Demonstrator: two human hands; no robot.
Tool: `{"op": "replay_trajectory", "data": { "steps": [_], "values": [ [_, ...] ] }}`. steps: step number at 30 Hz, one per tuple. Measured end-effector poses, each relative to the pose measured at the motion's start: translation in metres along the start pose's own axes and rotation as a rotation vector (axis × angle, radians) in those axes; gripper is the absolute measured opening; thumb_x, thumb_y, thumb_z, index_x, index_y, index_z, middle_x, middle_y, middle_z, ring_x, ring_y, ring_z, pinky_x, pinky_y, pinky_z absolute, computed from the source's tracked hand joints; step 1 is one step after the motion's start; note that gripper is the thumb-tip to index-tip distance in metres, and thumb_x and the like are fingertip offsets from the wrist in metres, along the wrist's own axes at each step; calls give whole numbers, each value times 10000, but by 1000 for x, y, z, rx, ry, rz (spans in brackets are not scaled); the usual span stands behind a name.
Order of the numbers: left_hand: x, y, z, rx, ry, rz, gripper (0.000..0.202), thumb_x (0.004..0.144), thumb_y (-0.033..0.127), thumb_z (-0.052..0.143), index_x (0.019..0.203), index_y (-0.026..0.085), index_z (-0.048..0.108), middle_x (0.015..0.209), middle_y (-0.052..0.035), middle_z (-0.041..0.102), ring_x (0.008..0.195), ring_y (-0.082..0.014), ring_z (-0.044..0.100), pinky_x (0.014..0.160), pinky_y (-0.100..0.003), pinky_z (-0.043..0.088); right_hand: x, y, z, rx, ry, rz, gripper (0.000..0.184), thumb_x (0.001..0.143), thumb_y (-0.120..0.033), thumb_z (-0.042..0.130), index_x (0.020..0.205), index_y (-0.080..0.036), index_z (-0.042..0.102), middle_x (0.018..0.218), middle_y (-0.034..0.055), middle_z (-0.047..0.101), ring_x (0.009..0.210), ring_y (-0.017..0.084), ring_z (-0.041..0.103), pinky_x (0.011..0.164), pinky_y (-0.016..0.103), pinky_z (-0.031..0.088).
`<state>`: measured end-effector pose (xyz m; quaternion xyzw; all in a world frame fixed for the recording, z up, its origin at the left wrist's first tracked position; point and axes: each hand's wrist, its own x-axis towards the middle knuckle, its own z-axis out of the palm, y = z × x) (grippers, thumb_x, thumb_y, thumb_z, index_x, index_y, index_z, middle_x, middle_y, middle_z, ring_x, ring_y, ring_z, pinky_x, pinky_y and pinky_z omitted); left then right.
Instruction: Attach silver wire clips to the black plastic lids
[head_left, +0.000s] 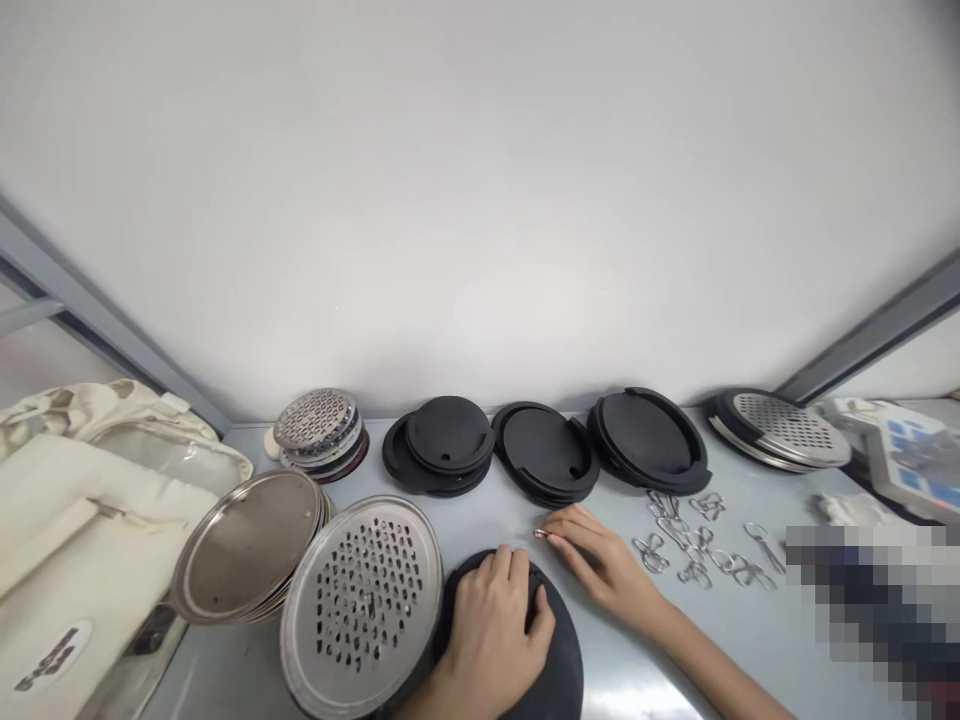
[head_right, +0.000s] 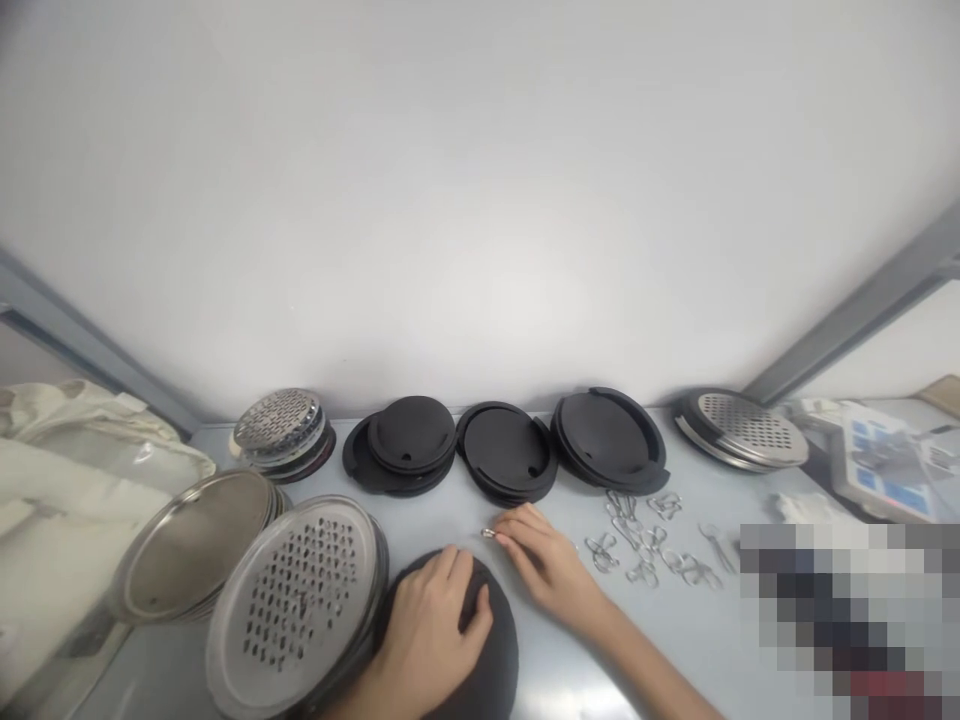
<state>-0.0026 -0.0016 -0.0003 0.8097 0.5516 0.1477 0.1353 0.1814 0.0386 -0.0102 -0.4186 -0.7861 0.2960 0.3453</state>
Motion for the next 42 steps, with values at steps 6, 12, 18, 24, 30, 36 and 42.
{"op": "replay_trajectory", "data": {
  "steps": [6, 12, 18, 24, 30, 36, 42],
  "values": [
    [-1, 4, -3, 29, 13, -5, 72, 842, 186, 462, 848, 218, 526, 850, -25, 609, 793, -205, 612, 669, -317, 473, -12, -9, 1, 6, -75, 17, 201, 981, -246, 389, 918, -221, 578, 849, 52, 601, 839, 207, 549, 791, 373, 462],
    [0, 8, -7, 33, 6, -15, 80, 828, 168, 481, 845, 215, 543, 849, -15, 622, 790, -203, 617, 664, -317, 472, -18, -11, 14, -77, -116, 1, 249, 985, -244, 335, 750, -220, 414, 748, 23, 514, 732, 191, 507, 658, 327, 438],
    [-1, 5, -7, 73, 41, -1, 62, 815, 191, 486, 853, 216, 528, 854, -11, 613, 791, -209, 616, 664, -323, 470, -12, -8, 16, -127, -187, -6, 285, 1001, -258, 304, 740, -214, 409, 724, 13, 500, 720, 187, 506, 671, 320, 429],
    [-2, 4, -7, 71, 35, 5, 58, 834, 198, 472, 887, 211, 490, 844, -7, 607, 779, -198, 615, 648, -305, 454, -11, -10, 9, -126, -237, -2, 324, 1011, -276, 299, 722, -203, 428, 707, 13, 506, 707, 177, 498, 689, 319, 428],
    [-2, 2, -6, 68, 20, 72, 130, 864, 190, 450, 988, 225, 468, 917, -7, 595, 803, -191, 613, 648, -297, 448, -10, -8, 10, -119, -273, 14, 329, 1017, -283, 274, 731, -202, 416, 721, 13, 499, 720, 172, 487, 718, 319, 416],
    [-3, 2, -7, 56, 23, 68, 105, 870, 184, 447, 968, 217, 465, 924, -12, 572, 812, -188, 606, 651, -291, 446, -11, -8, 10, -127, -282, -15, 291, 1003, -248, 286, 725, -209, 364, 706, 3, 470, 709, 171, 465, 711, 315, 397],
    [-4, 2, -4, 77, 34, 92, 77, 875, 188, 447, 944, 217, 466, 927, -9, 551, 789, -180, 597, 632, -285, 440, -14, -6, 11, -148, -271, -41, 246, 978, -199, 297, 737, -211, 345, 713, 3, 459, 707, 171, 452, 695, 308, 385]
  ]
}}
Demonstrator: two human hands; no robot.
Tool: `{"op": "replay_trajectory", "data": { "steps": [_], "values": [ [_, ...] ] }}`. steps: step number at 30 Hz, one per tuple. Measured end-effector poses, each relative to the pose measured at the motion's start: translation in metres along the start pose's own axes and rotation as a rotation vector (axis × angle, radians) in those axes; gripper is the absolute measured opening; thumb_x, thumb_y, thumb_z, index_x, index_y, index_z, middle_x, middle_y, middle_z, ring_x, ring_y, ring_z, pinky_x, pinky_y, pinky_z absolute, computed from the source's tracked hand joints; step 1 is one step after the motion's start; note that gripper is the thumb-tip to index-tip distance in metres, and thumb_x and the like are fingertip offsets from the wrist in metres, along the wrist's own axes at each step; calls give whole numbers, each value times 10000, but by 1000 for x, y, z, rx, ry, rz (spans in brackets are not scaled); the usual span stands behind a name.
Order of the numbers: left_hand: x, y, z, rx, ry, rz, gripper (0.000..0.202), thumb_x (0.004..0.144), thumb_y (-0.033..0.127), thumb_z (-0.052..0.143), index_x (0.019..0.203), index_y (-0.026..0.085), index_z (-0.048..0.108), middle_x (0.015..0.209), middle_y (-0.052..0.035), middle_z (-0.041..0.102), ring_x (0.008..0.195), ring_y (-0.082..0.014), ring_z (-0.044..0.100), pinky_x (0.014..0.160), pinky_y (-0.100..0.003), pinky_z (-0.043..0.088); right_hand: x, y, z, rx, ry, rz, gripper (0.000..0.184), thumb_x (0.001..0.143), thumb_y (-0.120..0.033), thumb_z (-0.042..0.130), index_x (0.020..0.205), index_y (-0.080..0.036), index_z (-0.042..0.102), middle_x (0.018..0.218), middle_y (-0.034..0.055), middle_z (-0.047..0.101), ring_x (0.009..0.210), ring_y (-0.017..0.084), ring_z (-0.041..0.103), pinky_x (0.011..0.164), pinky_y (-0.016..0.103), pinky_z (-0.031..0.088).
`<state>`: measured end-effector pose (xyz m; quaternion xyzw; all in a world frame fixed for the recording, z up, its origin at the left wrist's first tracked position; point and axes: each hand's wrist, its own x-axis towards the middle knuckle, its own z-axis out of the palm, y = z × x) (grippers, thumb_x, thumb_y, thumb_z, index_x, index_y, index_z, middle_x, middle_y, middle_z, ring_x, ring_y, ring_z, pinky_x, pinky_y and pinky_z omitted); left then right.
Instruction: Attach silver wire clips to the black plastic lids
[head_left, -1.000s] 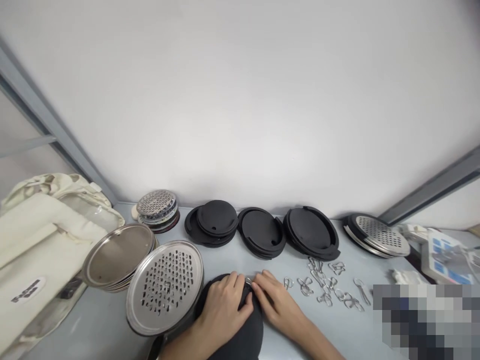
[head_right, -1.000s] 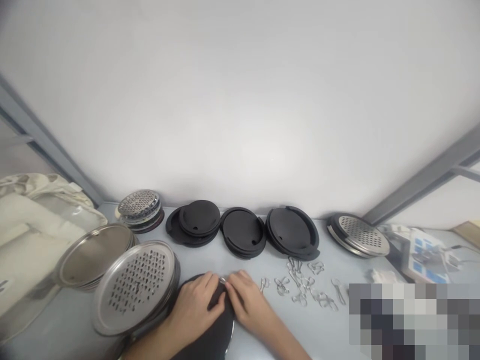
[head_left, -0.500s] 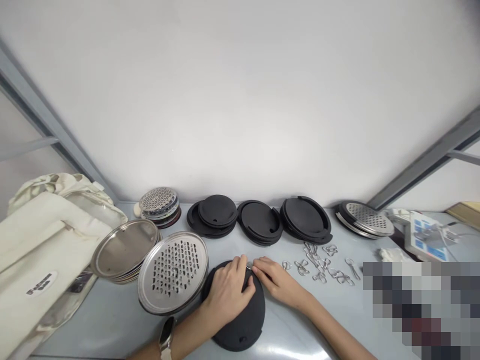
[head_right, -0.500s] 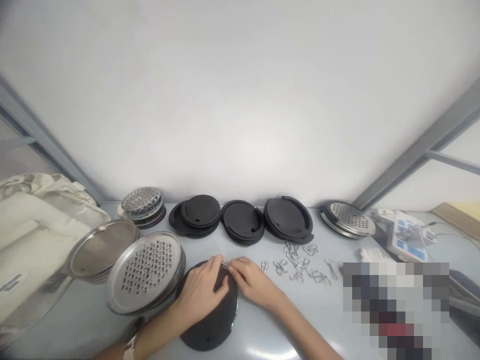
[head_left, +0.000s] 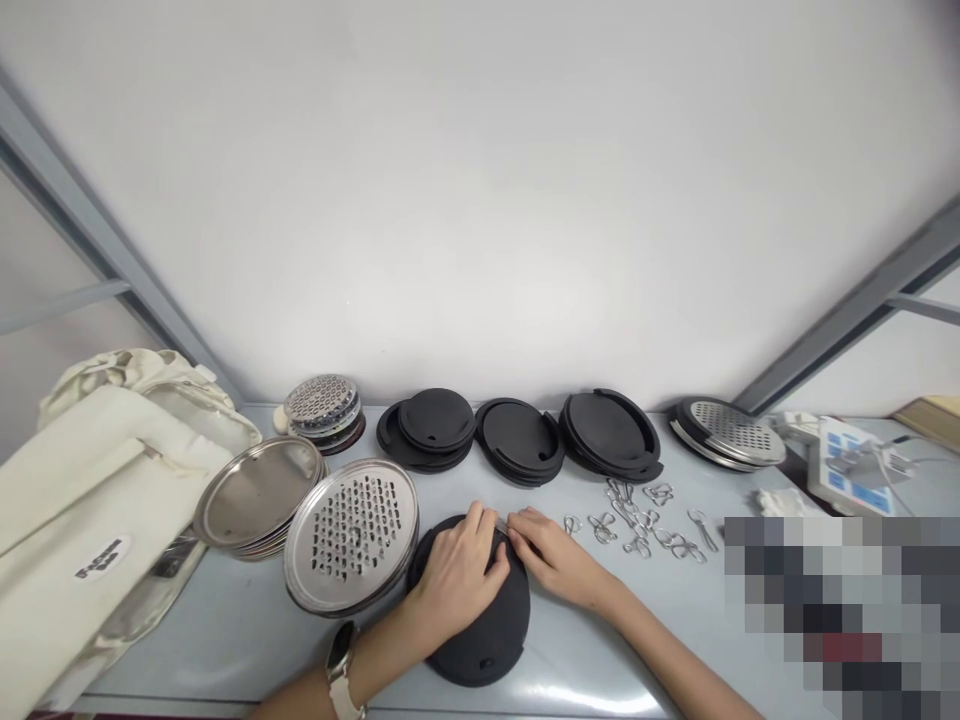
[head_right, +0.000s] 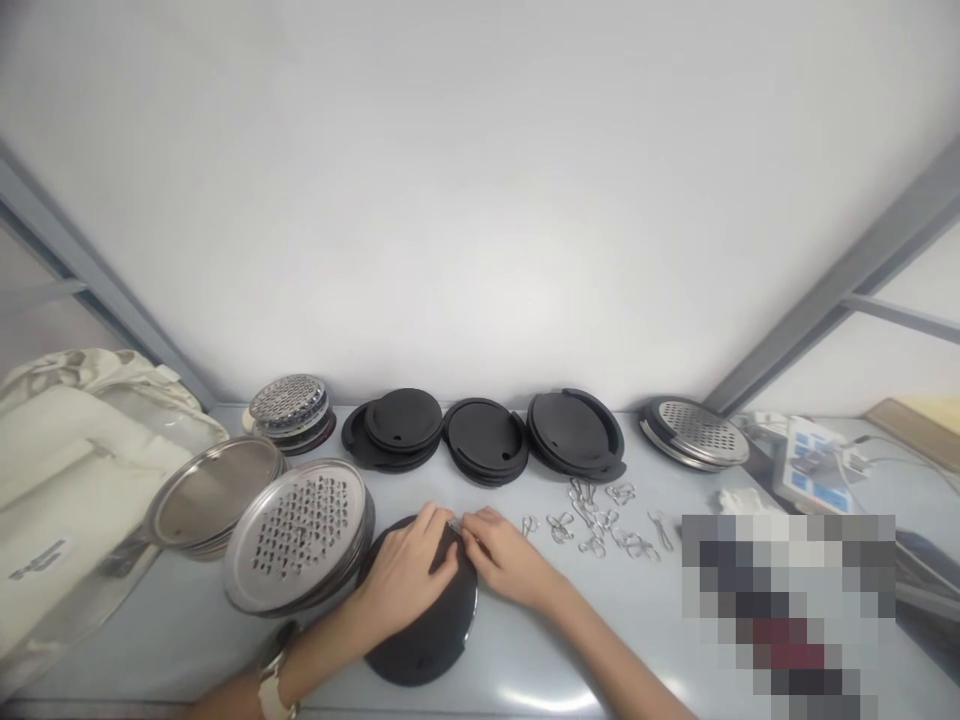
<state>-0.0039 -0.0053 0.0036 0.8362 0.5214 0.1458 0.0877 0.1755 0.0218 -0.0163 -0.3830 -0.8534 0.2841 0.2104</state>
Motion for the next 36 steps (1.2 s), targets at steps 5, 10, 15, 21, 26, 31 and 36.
{"op": "replay_trajectory", "data": {
  "steps": [5, 10, 15, 21, 26, 31, 36],
  "values": [
    [2, -1, 2, 19, -10, 25, 58, 880, 175, 430, 916, 209, 460, 893, -8, 544, 771, -182, 596, 612, -289, 436, 0, 1, 1, -1, 6, 7, 252, 977, -198, 304, 727, -211, 331, 702, -4, 451, 699, 165, 447, 685, 297, 372],
    [3, -3, 2, 3, -23, 11, 59, 880, 177, 432, 911, 212, 468, 881, 0, 548, 738, -176, 600, 593, -289, 427, 0, 1, 2, 4, 15, 18, 250, 965, -188, 328, 716, -210, 322, 681, -13, 436, 685, 159, 440, 675, 289, 363],
    [7, -4, 6, -18, -22, -13, 75, 882, 198, 445, 946, 214, 480, 893, 2, 572, 745, -181, 609, 597, -290, 425, 2, 3, 1, 38, 25, 39, 265, 966, -207, 331, 704, -212, 295, 654, -25, 407, 659, 151, 431, 655, 280, 352],
    [18, -2, 7, -2, -26, -67, 47, 885, 203, 459, 923, 205, 487, 889, -9, 596, 744, -175, 621, 596, -273, 410, 8, 6, -5, 74, 19, 108, 257, 971, -229, 332, 716, -215, 302, 663, -29, 418, 628, 139, 432, 598, 256, 333],
    [26, 2, 9, 7, -9, -137, 39, 903, 202, 450, 900, 202, 490, 869, -11, 601, 722, -178, 625, 575, -274, 406, 18, 12, -6, 17, 49, 79, 250, 947, -198, 357, 709, -220, 287, 644, -34, 400, 607, 141, 422, 592, 260, 329],
    [29, 5, 15, 5, 7, -199, 79, 911, 202, 431, 943, 201, 503, 911, -20, 598, 743, -177, 630, 593, -266, 435, 21, 19, -7, 38, 66, 61, 235, 962, -202, 346, 729, -222, 325, 672, -24, 439, 612, 143, 445, 593, 261, 350],
    [27, 3, 15, -59, 47, -207, 111, 896, 200, 430, 990, 215, 487, 931, -18, 588, 782, -181, 629, 631, -271, 466, 19, 19, -8, 66, 62, 69, 227, 994, -231, 310, 775, -224, 370, 713, -4, 495, 649, 158, 494, 622, 272, 390]
  ]
}}
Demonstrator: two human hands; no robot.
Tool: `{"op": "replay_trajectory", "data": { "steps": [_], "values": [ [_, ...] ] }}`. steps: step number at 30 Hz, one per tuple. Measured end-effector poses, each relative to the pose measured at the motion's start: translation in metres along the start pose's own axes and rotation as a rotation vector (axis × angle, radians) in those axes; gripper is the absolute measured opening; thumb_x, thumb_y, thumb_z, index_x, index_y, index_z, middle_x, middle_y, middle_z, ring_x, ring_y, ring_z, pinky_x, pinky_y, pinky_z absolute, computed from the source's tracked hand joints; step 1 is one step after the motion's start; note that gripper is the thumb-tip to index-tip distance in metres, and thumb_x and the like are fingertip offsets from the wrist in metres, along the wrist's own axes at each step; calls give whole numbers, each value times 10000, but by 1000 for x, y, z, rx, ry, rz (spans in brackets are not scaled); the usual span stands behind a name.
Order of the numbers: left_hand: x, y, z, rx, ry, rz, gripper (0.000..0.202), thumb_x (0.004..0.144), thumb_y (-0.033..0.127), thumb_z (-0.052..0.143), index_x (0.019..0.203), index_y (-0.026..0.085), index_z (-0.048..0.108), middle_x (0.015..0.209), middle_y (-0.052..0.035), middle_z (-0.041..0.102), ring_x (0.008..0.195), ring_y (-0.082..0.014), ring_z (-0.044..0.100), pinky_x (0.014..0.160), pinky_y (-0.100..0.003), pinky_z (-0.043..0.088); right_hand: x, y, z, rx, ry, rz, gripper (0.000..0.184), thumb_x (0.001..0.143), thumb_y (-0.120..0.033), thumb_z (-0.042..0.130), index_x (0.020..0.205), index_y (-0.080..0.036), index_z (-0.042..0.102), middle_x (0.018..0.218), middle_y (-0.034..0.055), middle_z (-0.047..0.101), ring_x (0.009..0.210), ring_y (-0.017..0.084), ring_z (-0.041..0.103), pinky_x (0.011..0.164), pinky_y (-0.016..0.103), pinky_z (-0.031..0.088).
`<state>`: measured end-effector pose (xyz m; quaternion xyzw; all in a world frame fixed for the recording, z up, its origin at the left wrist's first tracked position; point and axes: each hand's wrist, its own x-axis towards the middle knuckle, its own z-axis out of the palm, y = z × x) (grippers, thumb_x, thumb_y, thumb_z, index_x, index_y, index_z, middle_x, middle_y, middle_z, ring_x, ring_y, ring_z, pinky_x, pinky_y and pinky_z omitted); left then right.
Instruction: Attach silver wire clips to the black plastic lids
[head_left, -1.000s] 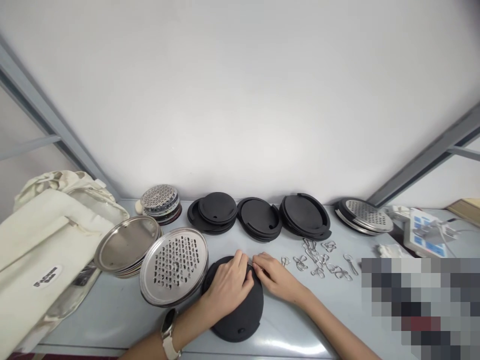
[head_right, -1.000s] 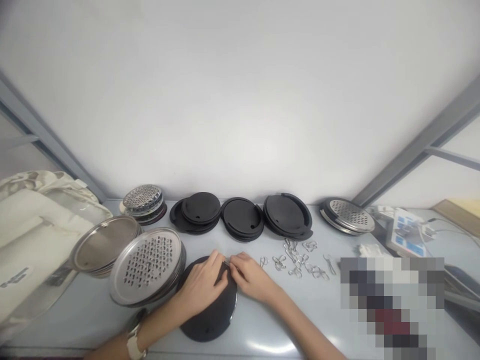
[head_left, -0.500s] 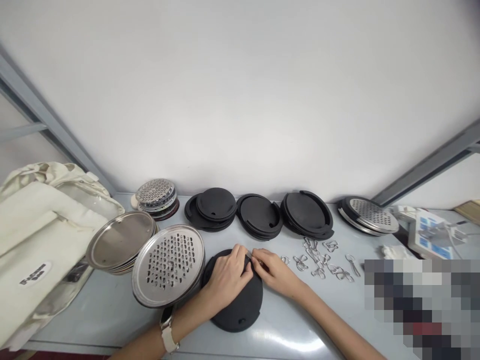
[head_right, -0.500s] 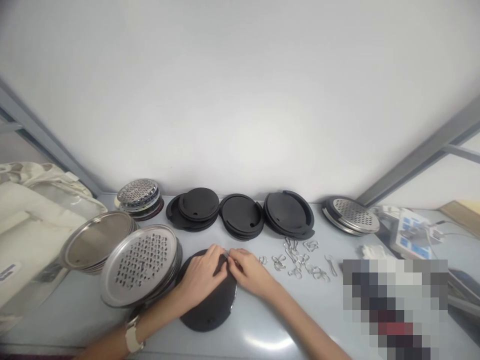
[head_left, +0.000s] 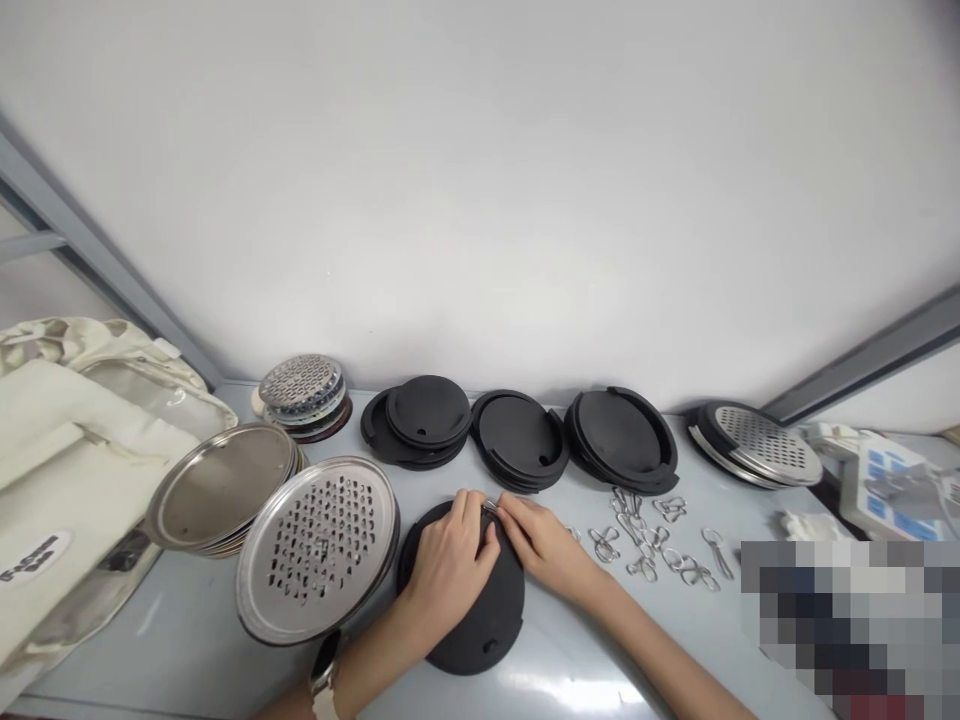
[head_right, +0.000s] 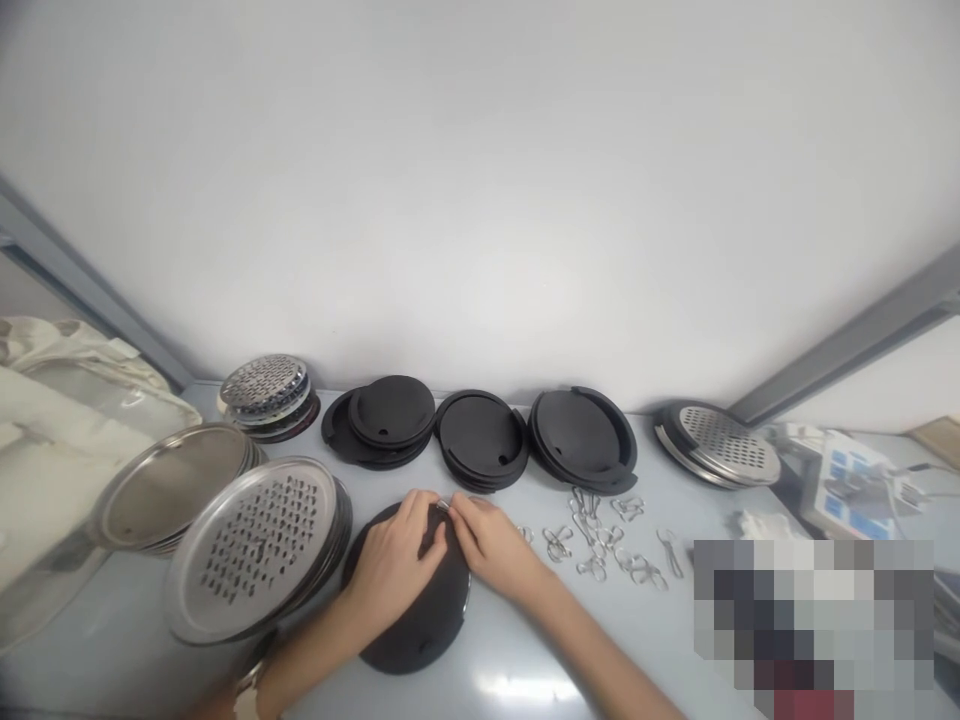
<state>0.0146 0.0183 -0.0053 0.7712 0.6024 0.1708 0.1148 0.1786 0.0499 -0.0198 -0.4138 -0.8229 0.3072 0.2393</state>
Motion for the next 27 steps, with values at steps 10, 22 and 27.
{"op": "replay_trajectory", "data": {
  "steps": [10, 22, 27],
  "values": [
    [0, 2, 1, 44, 8, -33, 39, 894, 219, 437, 904, 216, 474, 887, -15, 533, 718, -170, 612, 575, -270, 451, 5, -2, 0, -16, -17, 11, 243, 997, -227, 309, 759, -220, 360, 691, 2, 505, 651, 166, 510, 620, 274, 385],
    [0, 0, 1, 35, 13, 14, 101, 905, 224, 430, 976, 214, 502, 931, -19, 525, 751, -155, 617, 592, -249, 481, 2, 2, -2, -37, -45, -26, 232, 992, -219, 323, 775, -213, 404, 695, 4, 496, 648, 163, 501, 617, 284, 389],
    [0, -1, 2, 59, 22, 19, 103, 899, 220, 439, 974, 213, 509, 926, -18, 517, 729, -147, 610, 567, -240, 475, 1, 2, -2, -43, -47, -16, 234, 993, -227, 315, 775, -215, 399, 695, 4, 494, 649, 166, 499, 614, 284, 389]
  ]
}}
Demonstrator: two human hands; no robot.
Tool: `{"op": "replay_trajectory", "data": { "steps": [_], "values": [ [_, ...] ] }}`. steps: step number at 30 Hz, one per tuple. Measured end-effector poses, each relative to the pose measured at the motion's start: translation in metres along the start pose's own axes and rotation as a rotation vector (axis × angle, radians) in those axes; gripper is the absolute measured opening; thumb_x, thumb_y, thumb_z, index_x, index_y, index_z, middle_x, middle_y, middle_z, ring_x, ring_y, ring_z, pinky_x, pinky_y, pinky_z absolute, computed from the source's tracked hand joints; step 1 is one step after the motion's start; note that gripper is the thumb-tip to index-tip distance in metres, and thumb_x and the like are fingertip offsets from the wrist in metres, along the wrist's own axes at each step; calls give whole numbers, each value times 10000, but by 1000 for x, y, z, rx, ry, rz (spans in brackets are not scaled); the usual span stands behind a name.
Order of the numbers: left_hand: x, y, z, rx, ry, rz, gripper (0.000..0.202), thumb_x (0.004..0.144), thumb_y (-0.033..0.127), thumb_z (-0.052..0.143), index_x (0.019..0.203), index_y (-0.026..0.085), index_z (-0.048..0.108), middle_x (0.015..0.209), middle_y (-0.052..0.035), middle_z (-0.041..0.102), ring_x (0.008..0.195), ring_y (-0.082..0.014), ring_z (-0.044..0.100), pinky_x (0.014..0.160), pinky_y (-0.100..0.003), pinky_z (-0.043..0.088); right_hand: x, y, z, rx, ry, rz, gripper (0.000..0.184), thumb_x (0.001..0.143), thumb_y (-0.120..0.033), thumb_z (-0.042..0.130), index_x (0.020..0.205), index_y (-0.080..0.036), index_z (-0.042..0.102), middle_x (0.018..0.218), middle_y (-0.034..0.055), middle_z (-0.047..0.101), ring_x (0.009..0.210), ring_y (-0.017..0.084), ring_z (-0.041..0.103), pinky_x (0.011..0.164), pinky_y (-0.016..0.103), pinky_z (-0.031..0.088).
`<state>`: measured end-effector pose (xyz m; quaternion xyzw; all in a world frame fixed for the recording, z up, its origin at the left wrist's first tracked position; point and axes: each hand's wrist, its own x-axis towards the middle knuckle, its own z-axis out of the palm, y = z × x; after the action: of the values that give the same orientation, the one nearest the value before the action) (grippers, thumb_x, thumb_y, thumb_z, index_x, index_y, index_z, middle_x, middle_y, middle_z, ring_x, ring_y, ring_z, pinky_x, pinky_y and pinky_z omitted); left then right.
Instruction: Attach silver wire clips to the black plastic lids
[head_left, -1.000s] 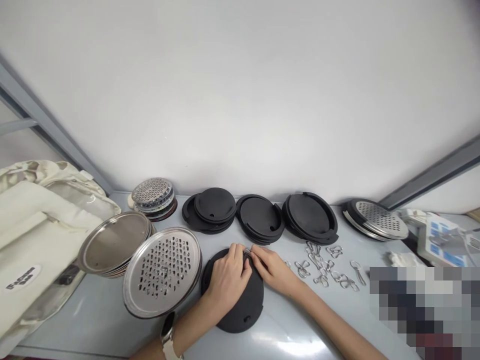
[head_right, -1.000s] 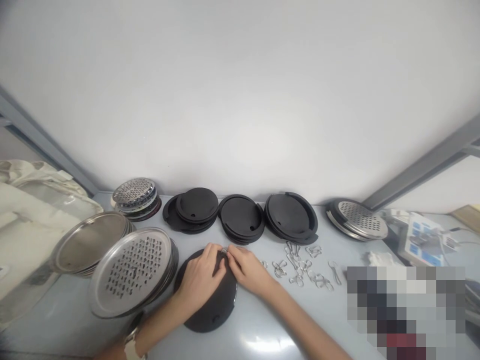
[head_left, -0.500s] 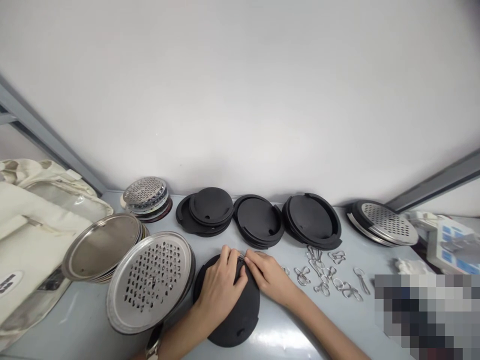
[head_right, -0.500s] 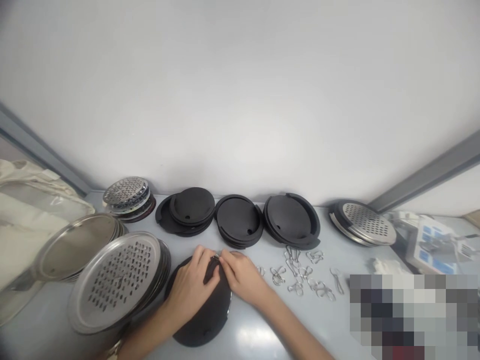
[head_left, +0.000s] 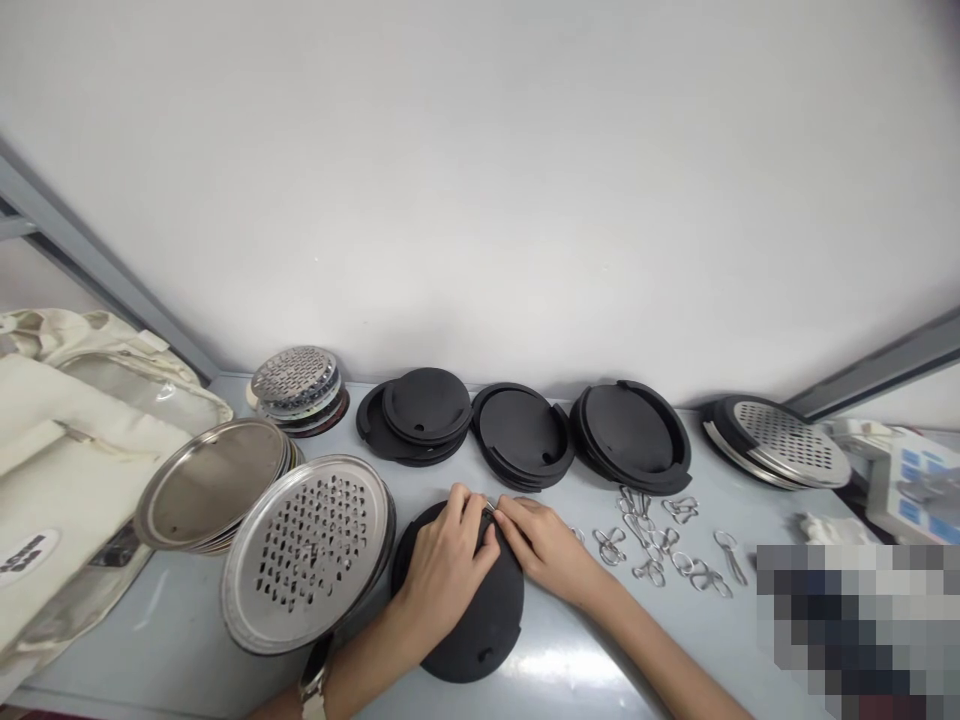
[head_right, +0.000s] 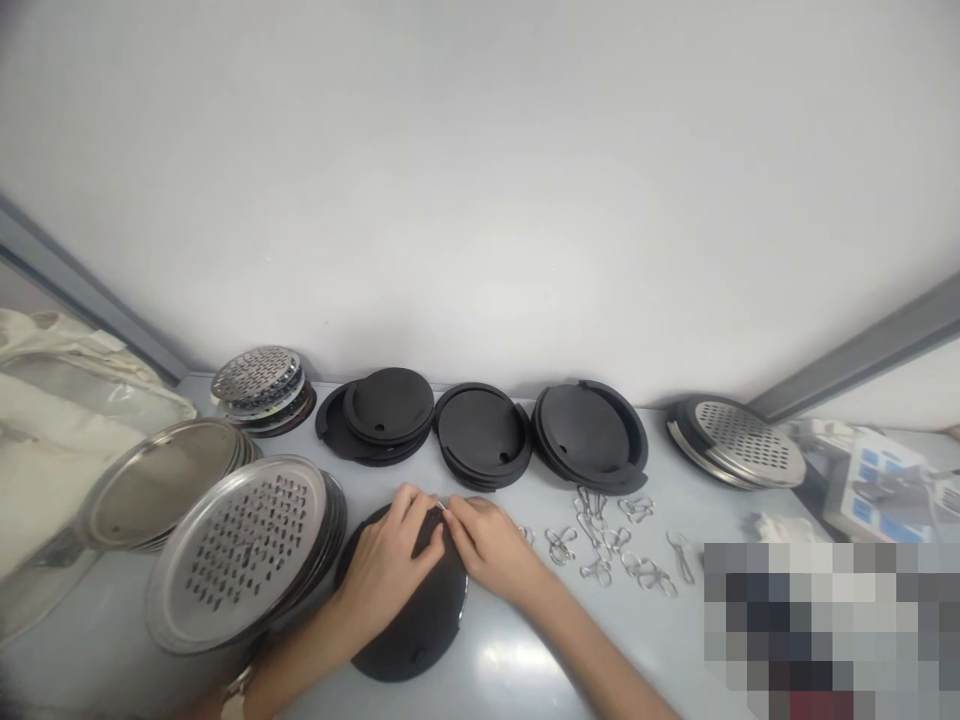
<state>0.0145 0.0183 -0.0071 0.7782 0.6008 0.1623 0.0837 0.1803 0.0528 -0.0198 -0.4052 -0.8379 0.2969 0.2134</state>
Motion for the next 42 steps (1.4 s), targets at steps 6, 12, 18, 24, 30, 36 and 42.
{"op": "replay_trajectory", "data": {
  "steps": [6, 12, 18, 24, 30, 36, 42],
  "values": [
    [1, -1, 1, 24, -17, 0, 78, 907, 229, 437, 934, 210, 508, 876, -10, 494, 695, -143, 600, 546, -239, 458, 0, -3, -1, 13, 4, 26, 211, 970, -209, 348, 760, -218, 373, 680, -5, 484, 639, 160, 491, 589, 273, 376],
    [1, -1, -1, -14, -30, -4, 60, 910, 230, 443, 923, 216, 501, 883, -5, 506, 689, -143, 605, 562, -241, 460, 0, -4, -3, 30, 3, 47, 218, 965, -213, 353, 748, -220, 363, 668, -11, 473, 619, 156, 483, 573, 265, 375],
    [1, -2, 0, -58, -33, -20, 59, 905, 230, 448, 915, 217, 504, 891, -4, 525, 707, -144, 618, 590, -241, 471, -1, -4, -5, 47, 4, 44, 219, 973, -230, 353, 756, -219, 380, 680, -7, 489, 623, 156, 494, 575, 265, 389],
    [1, -1, -2, -62, -48, -27, 42, 900, 223, 459, 910, 215, 499, 899, -3, 533, 727, -154, 623, 606, -249, 479, -1, -3, -6, 58, -17, 54, 227, 992, -244, 323, 772, -221, 373, 699, -5, 494, 644, 160, 504, 604, 273, 394],
    [2, 0, -3, -58, -63, -26, 40, 902, 216, 459, 912, 213, 498, 901, -3, 536, 734, -156, 629, 610, -252, 481, -2, -1, -7, 86, -29, 57, 238, 998, -264, 327, 769, -222, 378, 698, -9, 491, 639, 157, 504, 612, 275, 400],
    [1, -1, -2, -45, -59, -19, 25, 898, 211, 470, 908, 211, 493, 895, 0, 533, 729, -163, 634, 586, -259, 474, -1, 0, -9, 90, -26, 57, 258, 1000, -282, 324, 758, -222, 390, 682, -11, 486, 619, 156, 496, 596, 272, 396],
    [1, -1, -1, -45, -56, -8, 26, 899, 211, 475, 919, 212, 491, 884, 3, 521, 714, -163, 629, 571, -259, 467, -1, 2, -8, 78, -49, 51, 242, 1002, -272, 317, 775, -221, 383, 697, -11, 480, 641, 156, 496, 609, 267, 392]
  ]
}}
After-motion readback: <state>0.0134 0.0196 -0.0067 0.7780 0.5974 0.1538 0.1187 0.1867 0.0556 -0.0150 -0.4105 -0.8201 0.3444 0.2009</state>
